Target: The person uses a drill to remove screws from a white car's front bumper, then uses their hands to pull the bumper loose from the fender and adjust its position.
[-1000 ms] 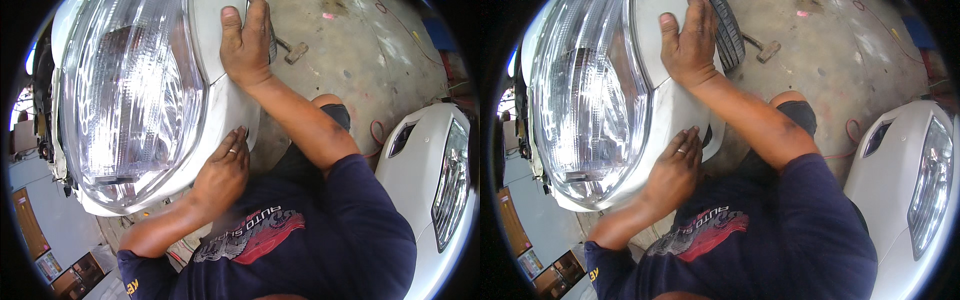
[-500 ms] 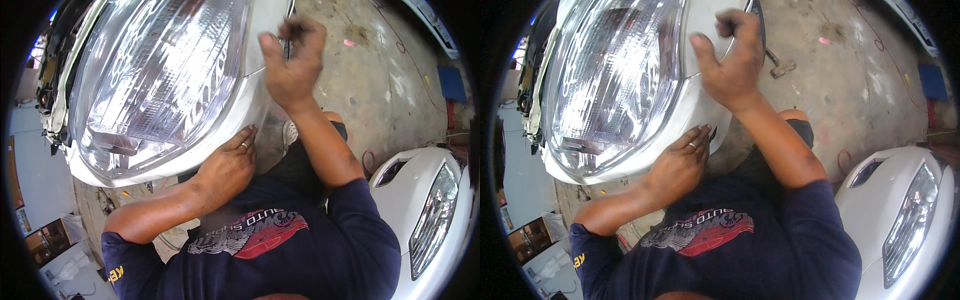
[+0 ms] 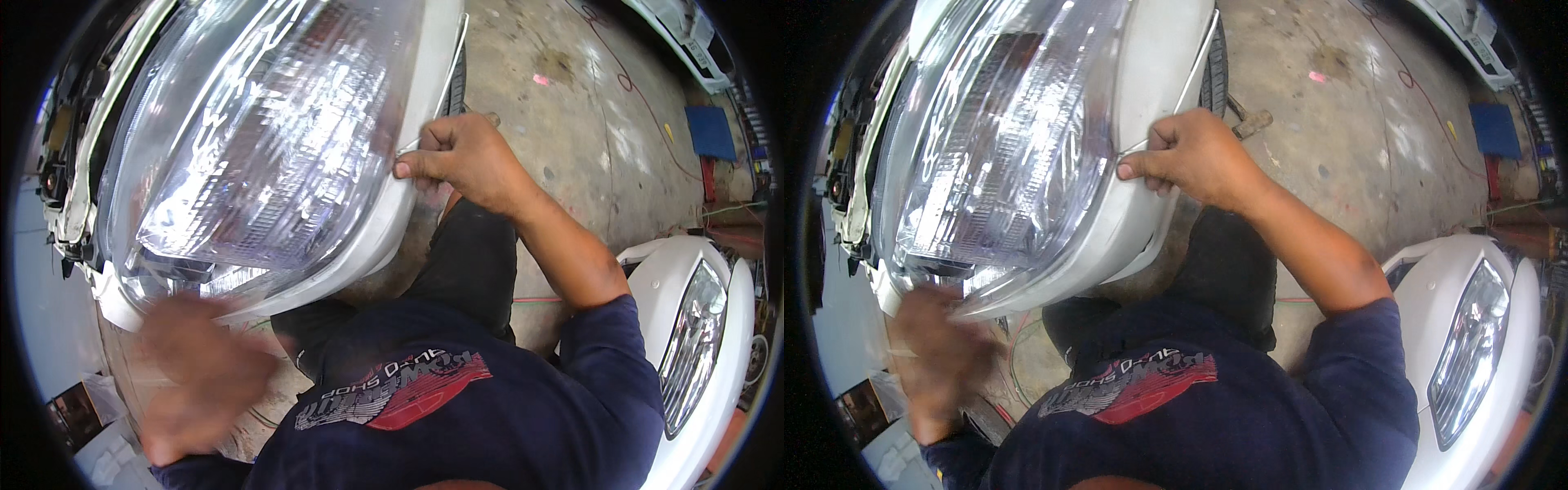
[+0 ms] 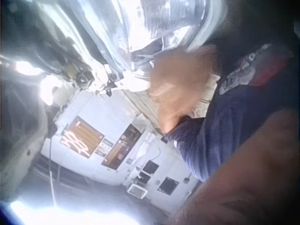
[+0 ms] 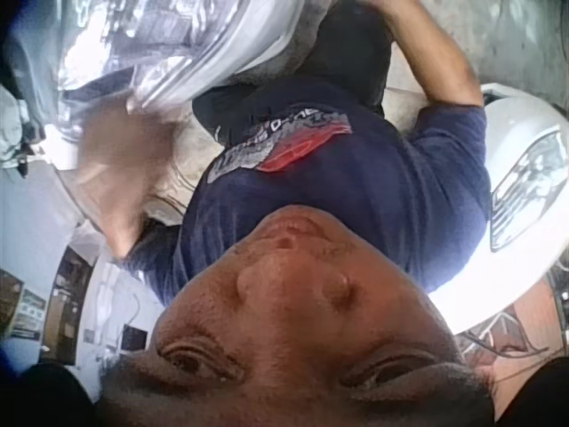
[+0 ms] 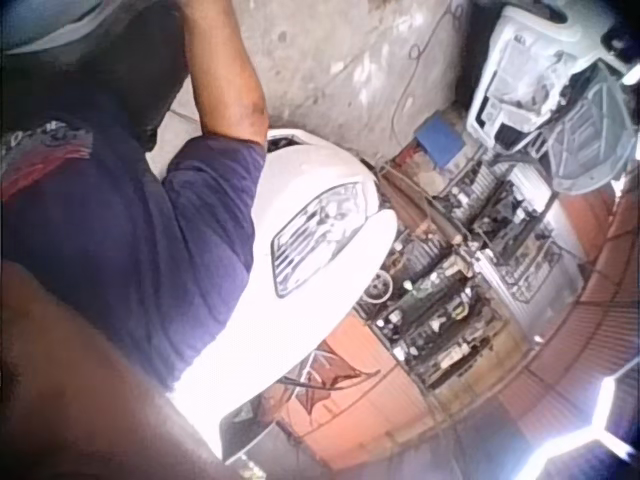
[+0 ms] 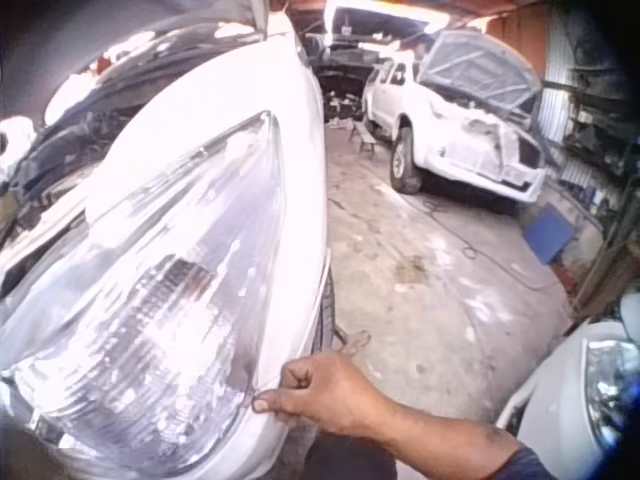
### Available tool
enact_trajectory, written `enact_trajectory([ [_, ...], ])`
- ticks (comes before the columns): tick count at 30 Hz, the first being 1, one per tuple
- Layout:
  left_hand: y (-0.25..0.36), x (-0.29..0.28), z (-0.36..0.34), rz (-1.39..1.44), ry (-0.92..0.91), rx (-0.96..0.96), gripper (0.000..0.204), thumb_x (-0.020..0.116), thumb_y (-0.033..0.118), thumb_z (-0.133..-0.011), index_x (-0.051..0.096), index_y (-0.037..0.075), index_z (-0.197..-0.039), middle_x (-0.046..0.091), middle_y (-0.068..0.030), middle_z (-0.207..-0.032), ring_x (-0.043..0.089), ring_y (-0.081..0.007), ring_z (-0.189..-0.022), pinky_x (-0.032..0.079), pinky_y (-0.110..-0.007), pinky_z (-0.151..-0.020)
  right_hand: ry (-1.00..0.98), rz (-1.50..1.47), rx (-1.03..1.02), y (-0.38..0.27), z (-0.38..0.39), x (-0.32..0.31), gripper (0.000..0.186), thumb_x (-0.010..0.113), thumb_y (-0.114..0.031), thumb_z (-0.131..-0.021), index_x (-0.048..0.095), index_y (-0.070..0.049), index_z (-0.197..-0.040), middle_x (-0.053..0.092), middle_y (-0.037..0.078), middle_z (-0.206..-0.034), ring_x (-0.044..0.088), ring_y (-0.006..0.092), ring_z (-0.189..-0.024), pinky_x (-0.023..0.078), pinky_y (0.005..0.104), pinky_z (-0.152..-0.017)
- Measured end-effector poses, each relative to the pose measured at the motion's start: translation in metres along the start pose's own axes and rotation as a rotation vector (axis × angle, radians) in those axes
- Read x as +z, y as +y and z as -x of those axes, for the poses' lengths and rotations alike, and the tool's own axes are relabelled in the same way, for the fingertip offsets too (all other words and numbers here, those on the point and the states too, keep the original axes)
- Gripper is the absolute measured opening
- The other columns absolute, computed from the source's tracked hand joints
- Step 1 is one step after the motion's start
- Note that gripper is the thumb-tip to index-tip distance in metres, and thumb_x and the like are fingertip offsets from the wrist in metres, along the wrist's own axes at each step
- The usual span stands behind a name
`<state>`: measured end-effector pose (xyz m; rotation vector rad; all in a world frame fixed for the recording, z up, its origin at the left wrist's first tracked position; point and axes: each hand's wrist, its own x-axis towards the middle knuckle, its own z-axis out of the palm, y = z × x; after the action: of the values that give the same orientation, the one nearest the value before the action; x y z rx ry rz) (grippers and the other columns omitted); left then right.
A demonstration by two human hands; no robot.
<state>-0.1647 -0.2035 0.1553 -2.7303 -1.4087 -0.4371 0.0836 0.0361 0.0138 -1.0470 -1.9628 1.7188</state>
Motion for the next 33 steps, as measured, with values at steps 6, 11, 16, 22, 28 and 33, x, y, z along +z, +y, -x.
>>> enact_trajectory([
  [6, -0.177, -0.029, 0.083, -0.315, 0.448, -0.714, 0.062, 0.067, 0.046, -0.105, 0.057, 0.011, -0.156, 0.058, -0.0199, -0.156, 0.056, -0.0337, -0.144, 0.044, -0.049, -0.120, 0.115, -0.004, 0.048, 0.022, 0.014, 0.016, 0.038, 0.095, -0.024, -0.082, 0.066, -0.002, -0.071, 0.067, 0.003, -0.068, 0.062, 0.0116, -0.066, 0.051, 0.0292, -0.062],
  [11, -0.202, -0.023, 0.086, -0.600, 0.244, -0.695, 0.067, 0.063, 0.061, -0.101, 0.059, 0.023, -0.155, 0.055, -0.0176, -0.160, 0.054, -0.0356, -0.147, 0.042, -0.057, -0.122, 0.090, -0.070, -0.097, 0.045, 0.022, 0.034, 0.052, 0.104, -0.023, -0.069, 0.056, -0.008, -0.081, 0.059, -0.001, -0.078, 0.054, 0.0103, -0.075, 0.047, 0.0276, -0.065],
  [16, -0.197, -0.012, 0.078, -0.432, 0.302, -0.810, 0.068, 0.067, 0.061, -0.099, 0.062, 0.021, -0.153, 0.061, -0.0194, -0.153, 0.060, -0.0359, -0.140, 0.049, -0.051, -0.117, 0.183, -0.172, -0.037, 0.036, 0.026, 0.044, 0.049, 0.103, -0.012, -0.069, 0.055, -0.010, -0.081, 0.058, -0.004, -0.079, 0.052, 0.0081, -0.075, 0.048, 0.0261, -0.066],
  [22, -0.191, -0.007, 0.073, -0.427, 0.356, -0.788, 0.057, 0.068, 0.047, -0.095, 0.065, 0.018, -0.144, 0.065, -0.0140, -0.137, 0.065, -0.0311, -0.124, 0.053, -0.045, -0.102, 0.174, -0.216, -0.037, 0.019, 0.026, 0.049, 0.046, 0.100, -0.006, -0.072, 0.057, -0.009, -0.087, 0.058, -0.006, -0.083, 0.051, 0.0056, -0.076, 0.047, 0.0230, -0.067],
  [28, -0.129, -0.012, 0.072, -0.563, 0.430, -0.547, 0.046, 0.069, 0.032, -0.091, 0.068, 0.015, -0.133, 0.067, -0.0073, -0.120, 0.067, -0.0253, -0.106, 0.055, -0.038, -0.086, 0.131, -0.161, -0.096, 0.022, 0.022, 0.044, 0.047, 0.101, -0.009, -0.072, 0.057, -0.010, -0.087, 0.061, -0.005, -0.084, 0.052, 0.0056, -0.074, 0.047, 0.0227, -0.066],
  [33, -0.012, 0.046, 0.050, -0.306, 0.218, -0.068, 0.038, 0.069, 0.019, -0.087, 0.071, 0.013, -0.125, 0.069, -0.0018, -0.107, 0.070, -0.0205, -0.091, 0.058, -0.033, -0.072, 0.180, -0.142, -0.115, 0.037, 0.025, 0.038, 0.050, 0.102, -0.014, -0.071, 0.053, -0.012, -0.081, 0.057, -0.005, -0.076, 0.050, 0.0061, -0.070, 0.045, 0.0233, -0.063],
])
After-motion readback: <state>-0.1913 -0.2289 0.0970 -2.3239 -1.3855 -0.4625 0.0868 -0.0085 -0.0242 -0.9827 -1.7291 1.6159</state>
